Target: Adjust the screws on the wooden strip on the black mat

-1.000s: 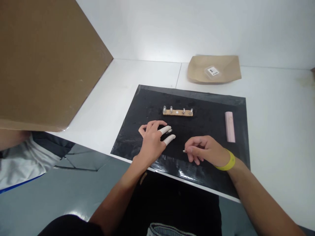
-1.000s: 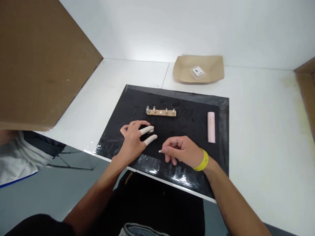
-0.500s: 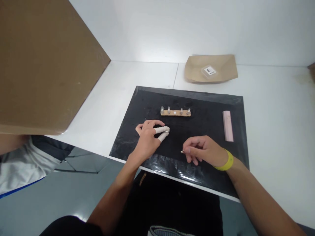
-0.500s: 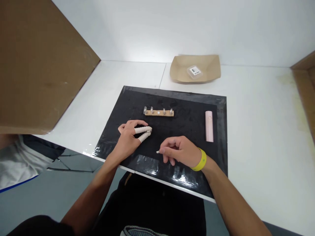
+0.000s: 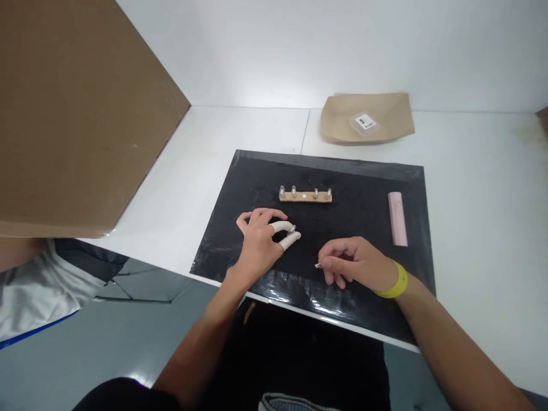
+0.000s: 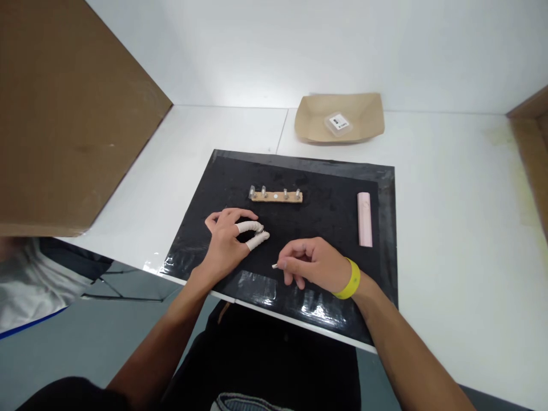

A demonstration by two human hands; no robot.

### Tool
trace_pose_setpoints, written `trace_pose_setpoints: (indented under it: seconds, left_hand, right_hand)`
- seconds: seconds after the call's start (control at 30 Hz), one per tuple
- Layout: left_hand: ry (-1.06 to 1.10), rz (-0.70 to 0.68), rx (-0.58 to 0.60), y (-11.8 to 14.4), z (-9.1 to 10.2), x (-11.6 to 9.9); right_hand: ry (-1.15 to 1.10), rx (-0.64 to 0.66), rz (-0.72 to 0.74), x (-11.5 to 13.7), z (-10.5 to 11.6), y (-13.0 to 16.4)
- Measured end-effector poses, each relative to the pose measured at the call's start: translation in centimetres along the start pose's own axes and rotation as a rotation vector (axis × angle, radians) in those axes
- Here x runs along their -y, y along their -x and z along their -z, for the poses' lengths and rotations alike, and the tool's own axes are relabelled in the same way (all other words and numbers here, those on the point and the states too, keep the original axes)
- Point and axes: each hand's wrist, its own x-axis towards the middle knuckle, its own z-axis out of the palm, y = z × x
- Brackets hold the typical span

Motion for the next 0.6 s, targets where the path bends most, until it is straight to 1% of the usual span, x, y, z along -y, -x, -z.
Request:
trace_pose_setpoints:
  seconds: [0.17, 0.43, 0.6]
  left_hand:
    - [-0.016, -0.056, -0.007, -0.5, -0.3, 0.4]
    - [-0.008, -0.038, 0.046, -1.1, -0.2, 0.5]
    - [-0.016, -0.034, 0.096, -0.9, -0.1, 0.7]
  right_hand:
    - [0.015, 0.001, -0.003, 0.1, 0.0, 0.1]
    - [0.026, 0.004, 0.009, 0.2, 0.0, 0.0]
    - [0.004, 0.005, 0.0, 0.1, 0.0, -0.1]
